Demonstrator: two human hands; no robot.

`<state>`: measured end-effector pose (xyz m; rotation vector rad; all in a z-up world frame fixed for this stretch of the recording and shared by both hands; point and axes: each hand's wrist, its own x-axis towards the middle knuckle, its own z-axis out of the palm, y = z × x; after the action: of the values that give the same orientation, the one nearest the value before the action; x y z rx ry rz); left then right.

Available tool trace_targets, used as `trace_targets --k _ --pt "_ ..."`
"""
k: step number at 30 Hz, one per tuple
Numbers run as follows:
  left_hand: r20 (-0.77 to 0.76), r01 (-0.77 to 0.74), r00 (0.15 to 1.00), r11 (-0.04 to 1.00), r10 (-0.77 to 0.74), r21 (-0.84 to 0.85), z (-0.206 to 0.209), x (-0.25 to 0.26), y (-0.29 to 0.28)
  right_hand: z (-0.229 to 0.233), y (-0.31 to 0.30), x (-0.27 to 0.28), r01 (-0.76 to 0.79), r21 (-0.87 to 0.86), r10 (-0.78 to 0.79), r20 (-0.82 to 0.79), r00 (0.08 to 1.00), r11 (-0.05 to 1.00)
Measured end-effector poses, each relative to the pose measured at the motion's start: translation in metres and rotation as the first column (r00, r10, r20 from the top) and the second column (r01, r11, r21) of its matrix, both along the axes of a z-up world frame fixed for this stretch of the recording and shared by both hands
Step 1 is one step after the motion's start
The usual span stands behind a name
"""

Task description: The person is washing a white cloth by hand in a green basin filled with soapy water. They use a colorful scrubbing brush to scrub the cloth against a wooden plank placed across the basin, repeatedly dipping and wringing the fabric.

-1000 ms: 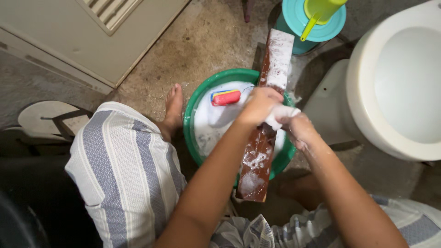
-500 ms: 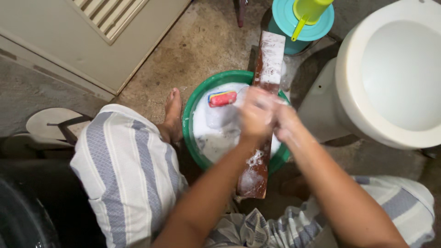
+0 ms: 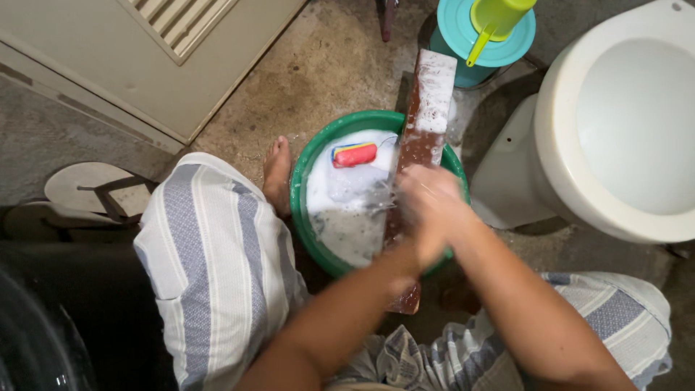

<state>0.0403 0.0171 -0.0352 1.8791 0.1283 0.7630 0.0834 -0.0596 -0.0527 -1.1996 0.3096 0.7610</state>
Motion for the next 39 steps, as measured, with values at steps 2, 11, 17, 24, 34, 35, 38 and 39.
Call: trace_targets --k 2,11,17,24,34,35,38,39 --pt "0.082 0.063 0.994 0.992 -0.072 0.106 0.006 -0.014 -0.031 0.005 -0.024 -0.013 -0.166 -0.079 0.181 0.568 0.803 0.983" --pt "-0.139 -0.182 0.973 0.983 0.184 0.026 -0.046 0.032 0.054 -0.018 0.023 0.001 0.034 -0.092 -0.058 -0.274 0.960 0.995" --pt "0.046 0.023 0.998 0.987 -0.031 0.159 -0.027 -0.005 -0.013 0.000 -0.014 -0.021 -0.077 -0.156 0.169 0.748 0.642 0.985" --pt "-0.251 -0.204 0.955 0.962 0.155 -0.180 -0.094 0.047 0.080 0.045 0.016 -0.007 -0.057 -0.072 0.044 -0.163 0.986 0.996" --pt "-0.079 -0.106 0.993 0.347 0.091 -0.932 -0.028 0.055 0.153 0.131 -0.041 0.026 0.048 -0.292 0.073 0.390 0.918 0.955" --pt "-0.062 -0.103 0.992 0.412 0.111 -0.905 -0.026 0.058 0.155 0.134 -0.045 0.025 0.066 -0.334 0.095 0.442 0.892 0.940" --pt "-0.034 -0.078 0.996 0.598 0.085 -0.797 -0.026 0.054 0.154 0.141 -0.049 0.022 0.062 -0.486 0.212 0.488 0.847 0.872" --pt "-0.070 -0.041 0.997 0.617 -0.023 -0.786 -0.025 0.055 0.152 0.142 -0.047 0.023 0.054 -0.536 0.257 0.488 0.834 0.842"
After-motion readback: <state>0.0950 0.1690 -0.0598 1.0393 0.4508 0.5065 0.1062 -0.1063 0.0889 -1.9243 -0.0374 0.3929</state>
